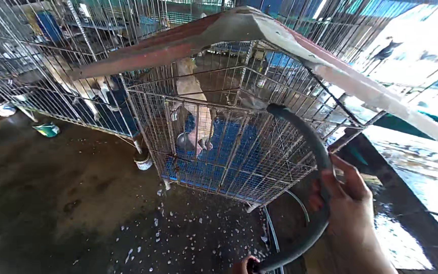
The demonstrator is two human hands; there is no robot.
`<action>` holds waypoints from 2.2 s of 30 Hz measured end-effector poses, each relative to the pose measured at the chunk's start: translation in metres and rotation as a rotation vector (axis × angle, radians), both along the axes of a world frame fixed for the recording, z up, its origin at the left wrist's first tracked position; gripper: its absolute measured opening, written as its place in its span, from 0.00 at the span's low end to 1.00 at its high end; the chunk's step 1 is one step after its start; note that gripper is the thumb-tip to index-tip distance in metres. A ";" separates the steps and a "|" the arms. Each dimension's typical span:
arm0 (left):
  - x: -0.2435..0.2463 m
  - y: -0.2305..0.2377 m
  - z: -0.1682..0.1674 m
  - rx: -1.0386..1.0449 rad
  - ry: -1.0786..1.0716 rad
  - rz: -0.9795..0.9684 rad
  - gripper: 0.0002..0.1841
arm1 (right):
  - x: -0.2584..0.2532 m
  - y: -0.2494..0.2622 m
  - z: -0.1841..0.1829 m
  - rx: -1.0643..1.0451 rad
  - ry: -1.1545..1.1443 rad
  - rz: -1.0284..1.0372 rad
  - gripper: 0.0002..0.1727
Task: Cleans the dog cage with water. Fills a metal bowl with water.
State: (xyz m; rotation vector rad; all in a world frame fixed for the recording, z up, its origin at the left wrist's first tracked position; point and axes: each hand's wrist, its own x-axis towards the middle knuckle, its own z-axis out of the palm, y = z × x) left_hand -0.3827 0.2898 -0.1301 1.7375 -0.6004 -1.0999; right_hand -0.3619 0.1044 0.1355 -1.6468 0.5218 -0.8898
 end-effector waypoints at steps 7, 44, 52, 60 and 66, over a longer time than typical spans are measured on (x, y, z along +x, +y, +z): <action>0.028 -0.009 0.020 -0.110 0.019 0.230 0.25 | 0.080 -0.008 0.039 0.098 0.136 -0.074 0.13; 0.110 -0.047 0.064 -0.007 0.031 0.532 0.22 | 0.254 -0.090 0.026 -0.146 0.264 0.044 0.17; 0.114 -0.053 0.064 -0.023 0.038 0.529 0.22 | 0.255 -0.099 0.022 -0.204 0.295 -0.012 0.20; 0.116 -0.060 0.061 -0.013 0.063 0.535 0.22 | 0.254 -0.106 0.023 -0.201 0.287 -0.026 0.19; 0.117 -0.064 0.064 -0.023 0.049 0.554 0.22 | 0.255 -0.110 0.024 -0.188 0.241 -0.013 0.18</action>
